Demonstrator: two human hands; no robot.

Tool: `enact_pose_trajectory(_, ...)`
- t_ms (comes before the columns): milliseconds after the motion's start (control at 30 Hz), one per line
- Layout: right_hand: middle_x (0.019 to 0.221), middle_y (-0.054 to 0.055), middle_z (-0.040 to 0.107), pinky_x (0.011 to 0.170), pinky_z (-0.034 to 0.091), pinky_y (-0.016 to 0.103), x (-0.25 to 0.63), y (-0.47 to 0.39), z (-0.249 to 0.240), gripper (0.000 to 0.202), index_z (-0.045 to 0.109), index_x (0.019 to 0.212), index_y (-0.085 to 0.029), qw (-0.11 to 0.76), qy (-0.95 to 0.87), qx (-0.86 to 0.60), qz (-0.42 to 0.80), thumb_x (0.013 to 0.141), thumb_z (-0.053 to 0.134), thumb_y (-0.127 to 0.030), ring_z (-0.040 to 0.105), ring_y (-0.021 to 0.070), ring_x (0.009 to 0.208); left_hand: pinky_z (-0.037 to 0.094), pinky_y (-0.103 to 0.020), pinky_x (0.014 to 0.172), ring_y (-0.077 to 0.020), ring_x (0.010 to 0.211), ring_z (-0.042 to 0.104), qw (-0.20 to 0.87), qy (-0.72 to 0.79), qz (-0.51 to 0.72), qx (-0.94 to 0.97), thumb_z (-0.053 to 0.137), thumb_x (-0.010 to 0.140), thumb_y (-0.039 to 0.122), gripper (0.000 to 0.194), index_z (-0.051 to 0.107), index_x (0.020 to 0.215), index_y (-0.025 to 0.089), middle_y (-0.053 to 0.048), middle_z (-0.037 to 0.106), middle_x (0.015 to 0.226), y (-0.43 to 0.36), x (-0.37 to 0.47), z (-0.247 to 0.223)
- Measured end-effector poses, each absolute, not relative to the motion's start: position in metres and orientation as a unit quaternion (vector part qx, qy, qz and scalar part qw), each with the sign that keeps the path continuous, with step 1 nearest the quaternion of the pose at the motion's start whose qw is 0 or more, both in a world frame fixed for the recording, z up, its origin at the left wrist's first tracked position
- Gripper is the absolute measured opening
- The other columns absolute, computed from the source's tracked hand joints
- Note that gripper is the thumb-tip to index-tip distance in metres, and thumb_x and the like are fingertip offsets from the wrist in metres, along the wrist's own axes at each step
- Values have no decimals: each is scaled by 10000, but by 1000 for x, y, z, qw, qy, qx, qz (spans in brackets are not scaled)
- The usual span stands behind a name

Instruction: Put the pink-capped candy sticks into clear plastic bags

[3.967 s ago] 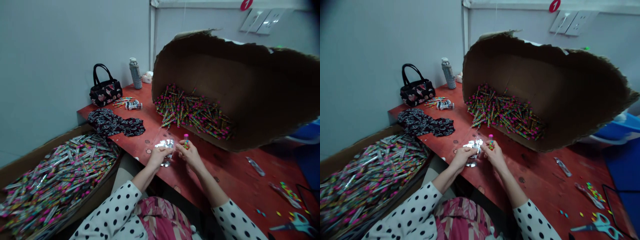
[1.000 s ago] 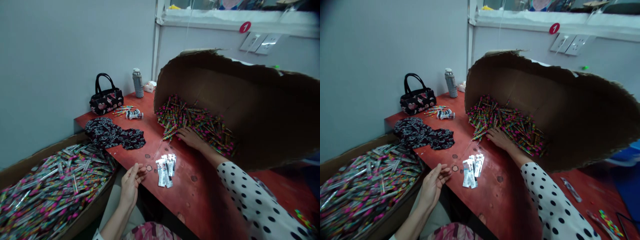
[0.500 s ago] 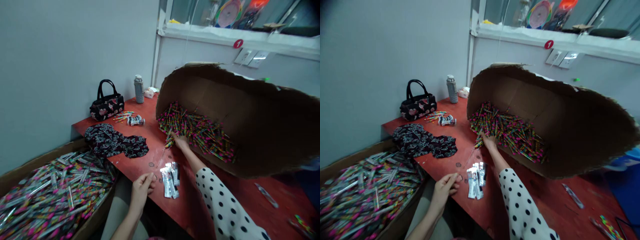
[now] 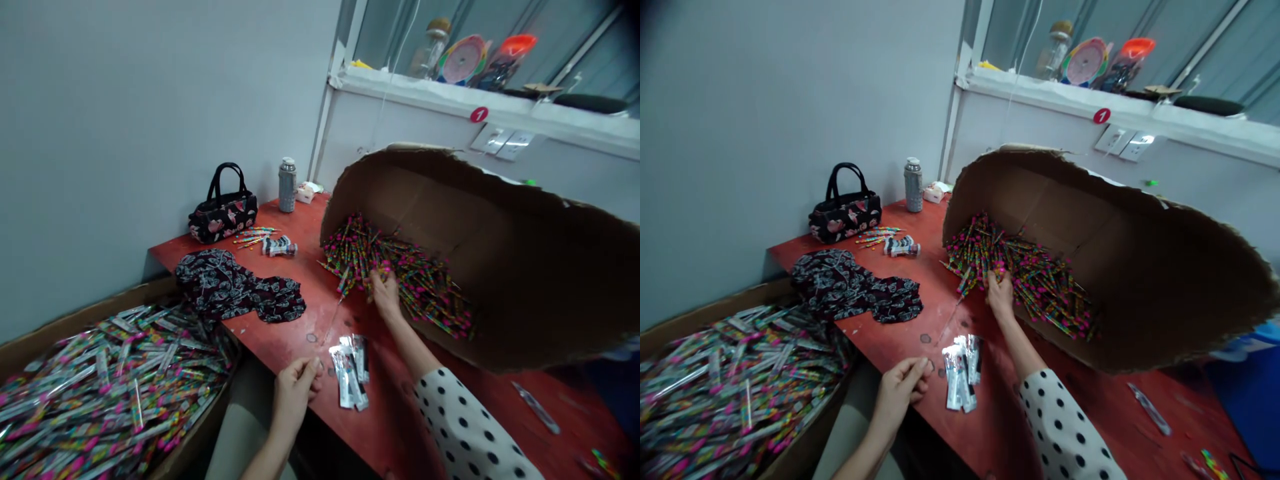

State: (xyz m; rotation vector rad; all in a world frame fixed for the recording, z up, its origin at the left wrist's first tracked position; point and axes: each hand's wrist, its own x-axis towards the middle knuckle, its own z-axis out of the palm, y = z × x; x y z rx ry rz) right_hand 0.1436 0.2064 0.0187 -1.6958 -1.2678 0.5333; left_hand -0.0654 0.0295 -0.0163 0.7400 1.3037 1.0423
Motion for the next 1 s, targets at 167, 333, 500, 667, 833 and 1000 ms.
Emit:
enact_pose_trajectory(167, 841, 4, 568, 691, 458, 269, 162, 171, 11, 473, 416, 1146, -205, 539, -594, -569, 183, 758, 571, -425, 560, 133, 695, 344, -161, 423, -77, 450, 453, 596, 575, 443, 342, 570, 694, 531, 420, 647, 726, 120, 7, 521, 494, 29, -63, -17)
enact_pose_trajectory(333, 726, 0, 553, 618, 447, 247, 164, 164, -22, 307, 482, 1009, -156, 428, -666, -604, 93, 827, 473, -404, 547, 135, 635, 400, -189, 455, -110, 509, 518, 564, 582, 443, 382, 565, 698, 529, 413, 670, 785, 139, -26, 601, 597, 27, -62, -20)
enact_pose_trajectory(500, 695, 31, 565, 557, 399, 238, 156, 194, -5, 274, 548, 874, -145, 316, -731, -602, 46, 867, 408, -380, 528, 156, 611, 424, -206, 470, -134, 535, 556, 547, 591, 432, 407, 550, 716, 522, 403, 675, 812, 151, -31, 614, 620, 25, -60, -20)
enact_pose_trajectory(667, 957, 79, 599, 703, 382, 245, 134, 239, 29, 144, 613, 887, -201, 149, -858, -490, 20, 809, 494, -183, 535, 194, 879, 418, -200, 466, -126, 533, 553, 546, 594, 429, 406, 539, 734, 506, 386, 672, 812, 152, -37, 627, 644, 26, -59, -18)
enact_pose_trajectory(833, 944, 87, 621, 756, 366, 269, 127, 267, 36, 119, 635, 768, -194, 30, -912, -409, 8, 757, 544, -119, 525, 210, 926, 404, -195, 455, -119, 520, 541, 548, 599, 425, 399, 538, 737, 499, 383, 672, 800, 146, -45, 634, 646, 25, -59, -18)
enact_pose_trajectory(1000, 912, 81, 631, 868, 320, 333, 131, 258, 41, 160, 586, 946, -174, 55, -891, -449, -33, 806, 509, -193, 550, 206, 912, 409, -198, 457, -122, 519, 545, 549, 596, 423, 405, 539, 737, 501, 384, 674, 807, 148, -41, 634, 654, 27, -59, -20)
